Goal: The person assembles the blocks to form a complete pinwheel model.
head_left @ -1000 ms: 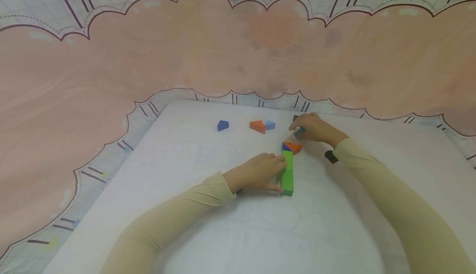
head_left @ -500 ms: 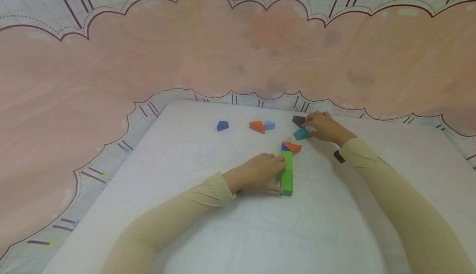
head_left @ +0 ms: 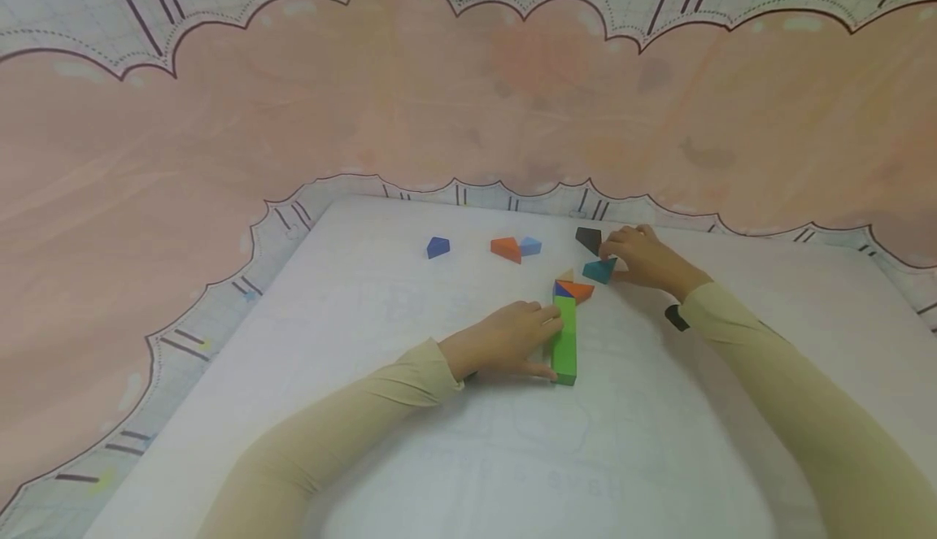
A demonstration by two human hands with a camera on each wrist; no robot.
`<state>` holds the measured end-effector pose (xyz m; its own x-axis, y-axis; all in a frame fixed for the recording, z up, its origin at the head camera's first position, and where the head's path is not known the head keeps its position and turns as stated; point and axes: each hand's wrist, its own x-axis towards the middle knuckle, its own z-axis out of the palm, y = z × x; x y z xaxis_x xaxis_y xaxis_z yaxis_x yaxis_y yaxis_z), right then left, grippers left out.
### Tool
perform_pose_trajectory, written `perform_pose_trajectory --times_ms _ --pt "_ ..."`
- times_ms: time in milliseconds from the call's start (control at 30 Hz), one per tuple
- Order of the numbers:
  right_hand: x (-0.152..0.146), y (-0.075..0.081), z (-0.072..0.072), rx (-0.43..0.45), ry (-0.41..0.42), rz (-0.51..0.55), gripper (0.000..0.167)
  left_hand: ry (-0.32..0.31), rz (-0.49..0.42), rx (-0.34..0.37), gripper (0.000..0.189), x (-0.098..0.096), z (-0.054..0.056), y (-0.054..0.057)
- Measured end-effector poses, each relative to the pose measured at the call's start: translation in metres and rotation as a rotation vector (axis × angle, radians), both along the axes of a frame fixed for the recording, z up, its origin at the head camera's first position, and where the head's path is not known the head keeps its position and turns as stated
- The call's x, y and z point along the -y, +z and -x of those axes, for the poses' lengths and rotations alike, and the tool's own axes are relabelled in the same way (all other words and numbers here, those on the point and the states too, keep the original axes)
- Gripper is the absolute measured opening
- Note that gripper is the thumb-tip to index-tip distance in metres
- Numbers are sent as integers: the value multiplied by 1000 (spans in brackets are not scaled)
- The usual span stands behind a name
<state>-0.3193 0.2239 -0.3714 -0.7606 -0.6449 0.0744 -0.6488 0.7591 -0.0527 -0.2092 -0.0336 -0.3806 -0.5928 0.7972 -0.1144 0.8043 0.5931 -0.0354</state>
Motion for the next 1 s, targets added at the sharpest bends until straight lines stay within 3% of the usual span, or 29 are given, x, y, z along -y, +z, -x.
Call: perform_pose_trajectory --times_ms 367,700,1000 --pt "2 4 -4 42 -20 -27 30 9 -10 22 72 1 0 0" --pt "13 1 6 17 -14 -21 28 1 5 4 73 0 2 -1" --pt "31 7 12 20 35 -31 26 -4 -11 15 71 1 2 -2"
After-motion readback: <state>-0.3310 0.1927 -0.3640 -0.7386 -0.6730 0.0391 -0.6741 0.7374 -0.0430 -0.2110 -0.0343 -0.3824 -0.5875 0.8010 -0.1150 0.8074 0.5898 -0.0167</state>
